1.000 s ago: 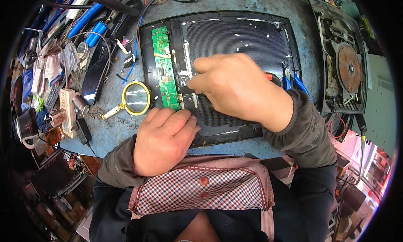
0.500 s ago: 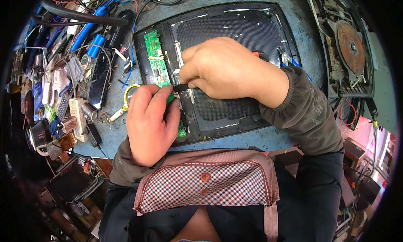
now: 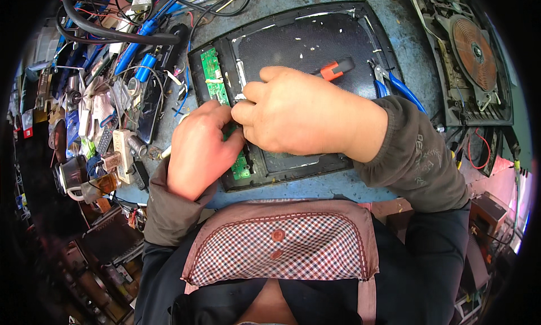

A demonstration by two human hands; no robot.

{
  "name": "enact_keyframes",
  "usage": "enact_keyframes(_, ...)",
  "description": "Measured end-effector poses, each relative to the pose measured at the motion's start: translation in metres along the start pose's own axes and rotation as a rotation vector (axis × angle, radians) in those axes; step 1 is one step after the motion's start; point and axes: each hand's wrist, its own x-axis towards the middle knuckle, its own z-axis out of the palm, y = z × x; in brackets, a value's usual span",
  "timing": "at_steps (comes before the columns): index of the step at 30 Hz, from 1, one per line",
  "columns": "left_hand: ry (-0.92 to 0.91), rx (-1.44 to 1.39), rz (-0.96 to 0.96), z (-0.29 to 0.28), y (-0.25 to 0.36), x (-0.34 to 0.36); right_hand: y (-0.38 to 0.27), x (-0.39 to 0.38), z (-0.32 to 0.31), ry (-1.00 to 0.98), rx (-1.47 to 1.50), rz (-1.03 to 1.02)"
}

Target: The person works on a disassembled electronic device, likely a monitor or TV, on a cluttered workbench. They use pliers to remove a small component, apply a paste from a tube, and then use a soldering iron to work on the circuit board.

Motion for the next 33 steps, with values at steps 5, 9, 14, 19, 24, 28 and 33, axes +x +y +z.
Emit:
enact_keyframes(5, 0.023, 0.016, 0.01, 0.006, 0.004, 0.002, 0.005, -0.007, -0.028, -0.031, -0.021, 0.204)
enact_keyframes(9, -0.12, 0.117, -0.016, 0.0, 0.008, 0.013, 0.024, -0.026, -0.022, 0.022, 0.078, 0.337)
enact_keyframes(14, -0.268, 0.217, 0.079, -0.006, 0.007, 0.028, 0.032, -0.034, 0.003, 0.063, 0.175, 0.385)
enact_keyframes(19, -0.377, 0.258, 0.045, -0.014, 0.011, 0.034, 0.031, -0.035, 0.012, 0.111, 0.199, 0.403)
enact_keyframes(24, -0.396, 0.064, 0.016, -0.025, 0.004, 0.028, 0.029, -0.039, 0.015, 0.14, 0.182, 0.407)
enact_keyframes(28, -0.209, 0.041, 0.124, -0.019, -0.005, 0.012, 0.025, -0.038, 0.012, 0.127, 0.207, 0.443)
enact_keyframes(33, -0.305, 0.115, 0.005, -0.019, 0.009, 0.026, 0.024, -0.039, 0.014, 0.133, 0.201, 0.459)
